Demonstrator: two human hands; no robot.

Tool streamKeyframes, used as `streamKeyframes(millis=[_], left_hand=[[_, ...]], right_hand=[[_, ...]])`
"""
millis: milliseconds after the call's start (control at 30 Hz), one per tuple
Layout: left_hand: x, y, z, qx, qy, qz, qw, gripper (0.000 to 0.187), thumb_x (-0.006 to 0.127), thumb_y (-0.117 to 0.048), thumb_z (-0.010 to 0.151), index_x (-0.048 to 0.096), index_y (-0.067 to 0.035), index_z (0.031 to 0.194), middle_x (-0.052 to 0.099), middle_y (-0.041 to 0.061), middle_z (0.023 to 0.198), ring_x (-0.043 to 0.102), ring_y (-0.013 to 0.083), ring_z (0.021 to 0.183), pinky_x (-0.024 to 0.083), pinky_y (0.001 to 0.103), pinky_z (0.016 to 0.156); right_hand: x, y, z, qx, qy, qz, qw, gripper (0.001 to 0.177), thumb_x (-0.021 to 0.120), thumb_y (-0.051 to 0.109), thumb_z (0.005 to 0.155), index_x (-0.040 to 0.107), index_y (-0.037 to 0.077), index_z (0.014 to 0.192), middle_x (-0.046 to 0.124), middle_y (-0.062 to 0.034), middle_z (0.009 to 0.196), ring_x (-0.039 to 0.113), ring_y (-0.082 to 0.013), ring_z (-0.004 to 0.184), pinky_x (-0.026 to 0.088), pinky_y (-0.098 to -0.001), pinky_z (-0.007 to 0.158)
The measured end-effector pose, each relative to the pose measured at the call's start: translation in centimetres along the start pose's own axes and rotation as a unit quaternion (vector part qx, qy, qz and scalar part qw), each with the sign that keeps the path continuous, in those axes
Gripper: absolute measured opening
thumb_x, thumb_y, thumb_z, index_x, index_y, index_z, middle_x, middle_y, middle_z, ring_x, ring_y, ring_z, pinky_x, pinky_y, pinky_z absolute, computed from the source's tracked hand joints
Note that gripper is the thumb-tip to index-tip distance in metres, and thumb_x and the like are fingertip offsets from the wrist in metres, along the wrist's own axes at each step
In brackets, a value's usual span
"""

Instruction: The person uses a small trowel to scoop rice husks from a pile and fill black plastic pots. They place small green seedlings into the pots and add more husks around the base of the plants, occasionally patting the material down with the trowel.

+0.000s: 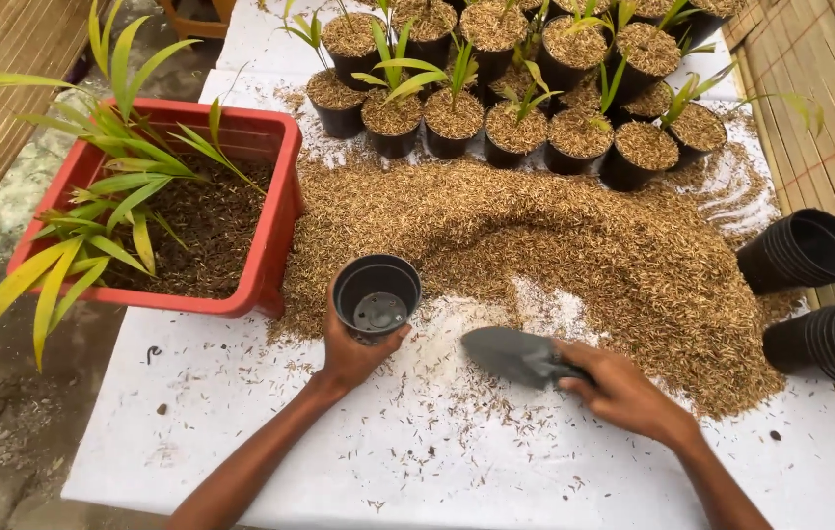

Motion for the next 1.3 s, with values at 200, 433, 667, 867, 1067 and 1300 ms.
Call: streamKeyframes(millis=[200, 433, 667, 867, 1067, 1300], left_hand=[[-2.6, -0.2, 0.3, 0.037, -0.066, 0.028, 0.997, 0.088, 0.084, -0.025, 0.075, 0.032, -0.004, 0.142, 0.053, 0.022, 0.129, 0.057, 0.0347, 0.122, 0.058, 0.046, 0.101], [-3.9, -1.6, 1.2, 0.059, -0.069, 0.016, 0.996, 0.086, 0.085, -0.023, 0.074, 0.036, -0.004, 0.142, 0.055, 0.021, 0.130, 0.057, 0.0357, 0.122, 0.058, 0.044, 0.100], [-3.8, -4.1, 1.6, 0.164, -0.041, 0.059, 0.984, 0.100, 0.095, -0.017, 0.060, 0.041, -0.001, 0.142, 0.069, 0.021, 0.108, 0.070, 0.0340, 0.101, 0.054, 0.050, 0.090], [-2.6, -4.2, 1.3, 0.159, -0.016, 0.048, 0.986, 0.101, 0.096, -0.014, 0.058, 0.040, 0.001, 0.141, 0.069, 0.024, 0.108, 0.070, 0.0377, 0.098, 0.056, 0.055, 0.086], [0.8, -3.8, 0.2, 0.067, 0.061, 0.040, 0.995, 0.102, 0.095, -0.019, 0.059, 0.040, -0.001, 0.142, 0.071, 0.023, 0.112, 0.070, 0.0436, 0.102, 0.058, 0.058, 0.088], [5.2, -3.7, -0.3, -0.014, 0.190, 0.020, 0.982, 0.095, 0.092, -0.017, 0.062, 0.039, 0.002, 0.139, 0.067, 0.030, 0.115, 0.066, 0.0514, 0.107, 0.055, 0.066, 0.090]], right_hand=[[3.0, 9.2, 1.3, -0.197, 0.059, -0.120, 0.971, 0.054, 0.041, 0.032, 0.105, 0.028, 0.020, 0.155, 0.064, -0.0007, 0.072, 0.057, -0.0079, 0.047, 0.049, -0.0217, 0.038], [6.7, 15.2, 3.0, -0.326, 0.046, -0.138, 0.934, 0.047, 0.050, 0.019, 0.106, 0.042, 0.001, 0.149, 0.049, -0.0090, 0.070, 0.043, -0.0158, 0.041, 0.036, -0.0322, 0.032], [3.2, 16.7, 4.7, -0.268, -0.022, -0.109, 0.957, 0.038, 0.053, 0.017, 0.104, 0.057, 0.000, 0.138, 0.072, -0.0217, 0.086, 0.059, -0.0165, 0.046, 0.046, -0.0259, 0.040], [0.2, 12.9, 5.0, -0.203, -0.092, -0.101, 0.970, 0.040, 0.053, 0.016, 0.102, 0.056, 0.002, 0.139, 0.073, -0.0221, 0.088, 0.063, -0.0179, 0.049, 0.049, -0.0261, 0.041], [-2.7, 7.7, 2.9, -0.102, -0.155, -0.062, 0.981, 0.037, 0.052, 0.016, 0.101, 0.060, 0.004, 0.136, 0.075, -0.0229, 0.088, 0.073, -0.0274, 0.062, 0.057, -0.0336, 0.051], [-4.9, 2.2, 0.3, -0.016, -0.229, -0.108, 0.967, 0.040, 0.052, 0.030, 0.102, 0.061, 0.015, 0.138, 0.075, -0.0181, 0.097, 0.076, -0.0334, 0.081, 0.061, -0.0465, 0.066]])
Point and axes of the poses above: each hand's wrist, its own z-axis towards the middle knuckle, its own x-axis out of the palm, y = z × x, the point moved 7 cm from there along z, towards the middle knuckle
